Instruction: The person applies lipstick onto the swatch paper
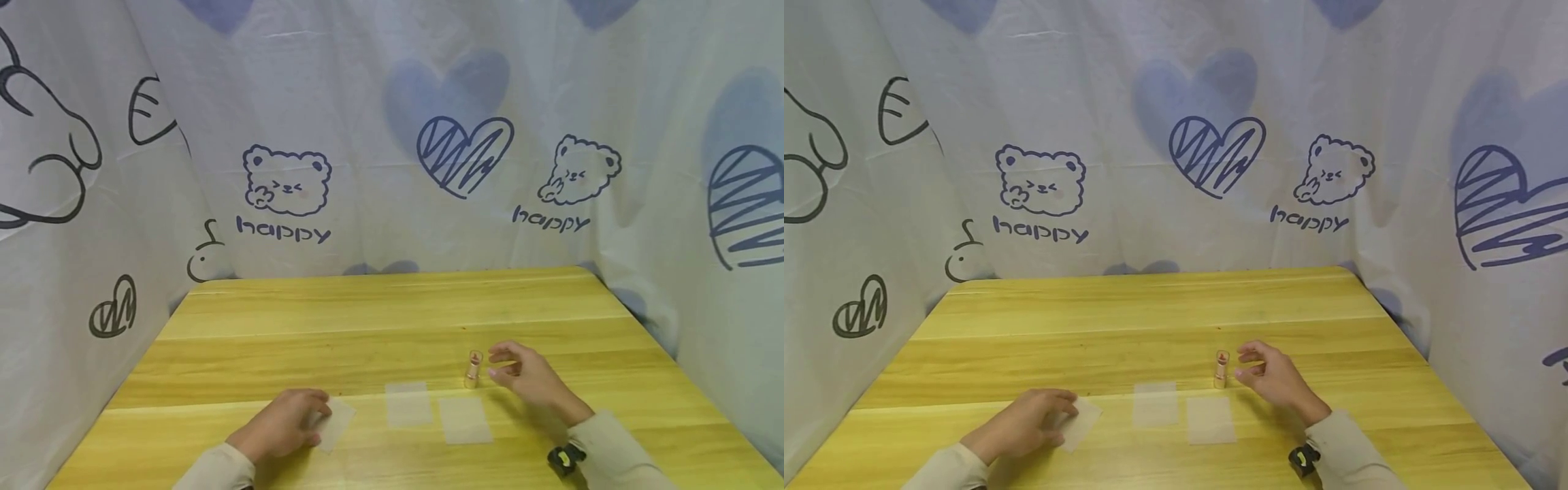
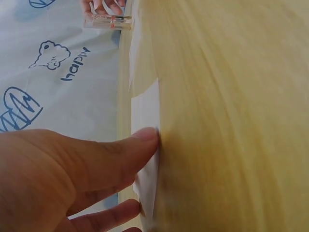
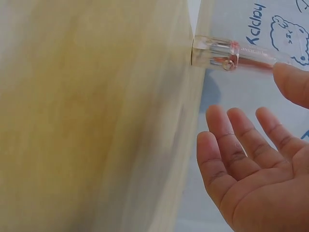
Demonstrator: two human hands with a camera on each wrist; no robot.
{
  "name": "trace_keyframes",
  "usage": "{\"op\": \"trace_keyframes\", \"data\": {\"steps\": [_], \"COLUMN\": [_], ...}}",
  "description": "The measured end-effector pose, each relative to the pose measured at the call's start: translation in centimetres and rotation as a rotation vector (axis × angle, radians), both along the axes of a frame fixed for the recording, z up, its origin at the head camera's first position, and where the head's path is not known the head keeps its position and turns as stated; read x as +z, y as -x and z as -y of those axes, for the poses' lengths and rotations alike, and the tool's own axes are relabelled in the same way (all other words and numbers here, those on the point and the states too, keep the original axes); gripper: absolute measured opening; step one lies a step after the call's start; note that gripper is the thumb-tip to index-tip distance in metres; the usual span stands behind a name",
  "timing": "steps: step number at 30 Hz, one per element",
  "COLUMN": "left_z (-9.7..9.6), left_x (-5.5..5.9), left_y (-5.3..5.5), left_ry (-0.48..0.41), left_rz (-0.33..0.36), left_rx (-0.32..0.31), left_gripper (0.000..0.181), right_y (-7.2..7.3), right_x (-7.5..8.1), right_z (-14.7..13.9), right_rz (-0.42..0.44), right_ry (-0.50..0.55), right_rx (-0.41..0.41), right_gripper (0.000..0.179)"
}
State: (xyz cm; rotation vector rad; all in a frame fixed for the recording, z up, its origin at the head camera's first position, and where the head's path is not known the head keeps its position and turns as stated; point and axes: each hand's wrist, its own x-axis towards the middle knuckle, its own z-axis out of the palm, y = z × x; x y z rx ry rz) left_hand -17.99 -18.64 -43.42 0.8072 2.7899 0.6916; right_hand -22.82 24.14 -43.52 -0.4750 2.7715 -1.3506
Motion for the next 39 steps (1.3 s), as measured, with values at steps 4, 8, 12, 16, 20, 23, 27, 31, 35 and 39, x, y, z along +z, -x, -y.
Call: {"op": "trace_keyframes", "data": {"steps": [4,8,12,16,20,23,27,31,35,39], "left_z": [-0.1,-0.3,-0.4,-0.6,-0.8,-0.9,-1.0,-1.2,-1.4,-1.6], "left_x": [-0.1,0.0,0.1,0.1,0.0,0.0,0.1,0.2,0.3,0.4], "left_y": [0.2,0.3,0.2,0.2,0.0,-0.1,-0.1,-0.2,-0.3,-0.4], "left_ry": [0.009,0.015,0.038,0.065,0.077,0.085,0.097,0.099,0.100,0.100], "left_rz": [-0.008,-0.022,-0.049,-0.085,-0.111,-0.133,-0.149,-0.136,-0.121,-0.123], "left_rx": [0.008,0.033,0.055,0.074,0.102,0.117,0.127,0.145,0.164,0.174], "left_gripper": [0.032,0.034,0.037,0.037,0.039,0.039,0.039,0.039,0.039,0.039], "right_y": [0.3,0.5,0.7,0.9,1.0,1.1,1.2,1.3,1.3,1.3], "right_x": [-0.3,-0.3,-0.3,-0.3,-0.4,-0.4,-0.4,-0.4,-0.4,-0.3], "right_z": [0.3,0.6,0.9,1.1,1.2,1.4,1.5,1.5,1.5,1.6], "right_rz": [-0.001,-0.001,0.006,0.017,0.007,-0.005,-0.010,-0.006,0.008,0.015], "right_ry": [-0.008,-0.001,0.004,0.013,0.026,0.021,0.001,0.000,0.004,0.002], "right_rx": [0.008,0.019,0.033,0.063,0.107,0.124,0.125,0.130,0.140,0.151], "right_gripper": [0.041,0.040,0.038,0.037,0.037,0.036,0.036,0.036,0.037,0.037]}}
